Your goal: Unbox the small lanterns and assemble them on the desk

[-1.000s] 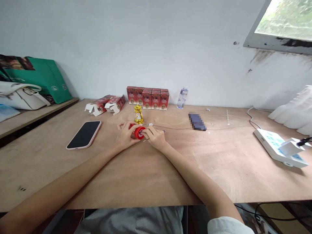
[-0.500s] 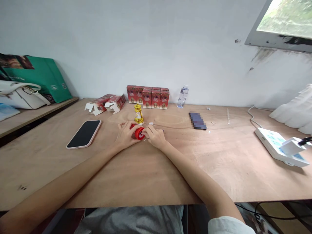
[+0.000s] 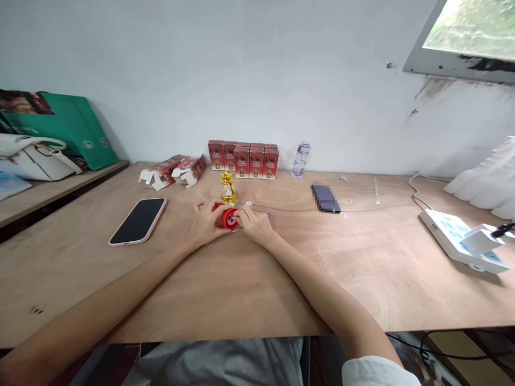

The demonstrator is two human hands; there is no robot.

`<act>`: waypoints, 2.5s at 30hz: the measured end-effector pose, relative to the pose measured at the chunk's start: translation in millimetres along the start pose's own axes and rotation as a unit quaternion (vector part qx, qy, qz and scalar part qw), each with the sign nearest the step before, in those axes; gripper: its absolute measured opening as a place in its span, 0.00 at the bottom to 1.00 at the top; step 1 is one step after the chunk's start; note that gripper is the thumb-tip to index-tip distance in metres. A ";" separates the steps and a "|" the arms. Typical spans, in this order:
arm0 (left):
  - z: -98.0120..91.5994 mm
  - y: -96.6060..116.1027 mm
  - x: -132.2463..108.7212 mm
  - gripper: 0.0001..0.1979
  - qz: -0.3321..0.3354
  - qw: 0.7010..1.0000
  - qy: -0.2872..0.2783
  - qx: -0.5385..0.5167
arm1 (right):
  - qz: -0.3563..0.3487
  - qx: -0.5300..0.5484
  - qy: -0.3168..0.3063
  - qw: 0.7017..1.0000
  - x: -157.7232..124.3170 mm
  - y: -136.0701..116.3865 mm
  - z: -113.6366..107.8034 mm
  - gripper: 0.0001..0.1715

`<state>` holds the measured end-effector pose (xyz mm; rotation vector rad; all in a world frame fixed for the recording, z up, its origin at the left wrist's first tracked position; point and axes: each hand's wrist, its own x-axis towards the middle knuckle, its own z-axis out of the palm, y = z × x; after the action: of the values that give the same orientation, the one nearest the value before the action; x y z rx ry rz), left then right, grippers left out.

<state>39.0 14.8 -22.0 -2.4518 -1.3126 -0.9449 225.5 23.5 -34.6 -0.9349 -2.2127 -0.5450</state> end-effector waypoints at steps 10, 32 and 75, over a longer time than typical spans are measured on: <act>0.9 0.0 -1.0 0.22 0.009 1.000 0.005 -0.008 | -0.001 0.020 -0.007 1.000 -0.7 -1.0 -4.8 0.22; -4.7 -2.6 0.6 0.21 0.024 1.000 -0.020 -0.005 | -0.043 -0.017 -0.070 0.996 0.8 1.6 5.3 0.22; -2.8 -5.3 -0.8 0.21 0.029 0.999 -0.013 -0.018 | -0.057 -0.001 0.025 0.998 -2.2 3.0 1.7 0.20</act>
<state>33.2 16.1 -20.9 -2.5225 -1.2364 -0.9324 228.2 25.4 -37.0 -0.7903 -2.2303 -0.6168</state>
